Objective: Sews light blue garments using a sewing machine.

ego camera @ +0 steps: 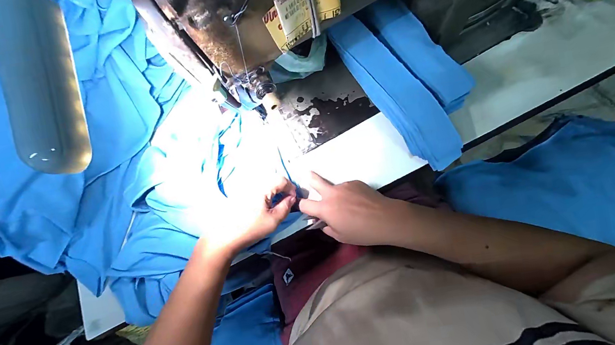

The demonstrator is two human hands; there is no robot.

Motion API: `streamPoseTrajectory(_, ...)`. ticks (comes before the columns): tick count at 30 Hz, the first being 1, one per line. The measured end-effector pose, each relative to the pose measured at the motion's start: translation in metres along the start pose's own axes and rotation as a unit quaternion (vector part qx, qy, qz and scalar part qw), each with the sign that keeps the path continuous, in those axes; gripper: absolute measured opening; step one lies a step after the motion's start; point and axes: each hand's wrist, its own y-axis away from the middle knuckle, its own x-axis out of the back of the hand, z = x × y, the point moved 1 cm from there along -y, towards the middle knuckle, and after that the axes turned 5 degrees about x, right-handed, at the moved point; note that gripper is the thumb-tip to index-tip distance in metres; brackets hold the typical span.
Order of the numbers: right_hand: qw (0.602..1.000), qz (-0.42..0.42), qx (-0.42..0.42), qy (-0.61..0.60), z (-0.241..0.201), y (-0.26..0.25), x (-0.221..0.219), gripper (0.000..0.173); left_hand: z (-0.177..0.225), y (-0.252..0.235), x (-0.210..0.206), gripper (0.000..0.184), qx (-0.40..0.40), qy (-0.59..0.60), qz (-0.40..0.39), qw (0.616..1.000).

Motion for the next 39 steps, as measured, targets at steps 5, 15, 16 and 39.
streamPoseTrajectory(5, 1.000, 0.012, 0.002, 0.007, 0.000, 0.000, -0.002, 0.033, -0.010, -0.007, 0.012, 0.023, 0.058, -0.006, 0.164, 0.985)
streamPoseTrajectory(15, 0.997, 0.012, 0.062, 0.043, 0.002, -0.005, -0.006, 0.025, -0.019, -0.029, -0.001, 0.024, 0.066, -0.118, 0.148, 0.980)
streamPoseTrajectory(16, 0.997, 0.010, 0.060, 0.044, 0.002, -0.006, -0.005, 0.026, -0.018, -0.031, -0.001, 0.024, 0.074, -0.123, 0.144, 0.979)
streamPoseTrajectory(39, 0.996, 0.045, 0.071, 0.043, 0.006, -0.006, -0.011, 0.023, -0.029, -0.023, -0.011, 0.021, 0.049, -0.065, 0.137, 0.987)
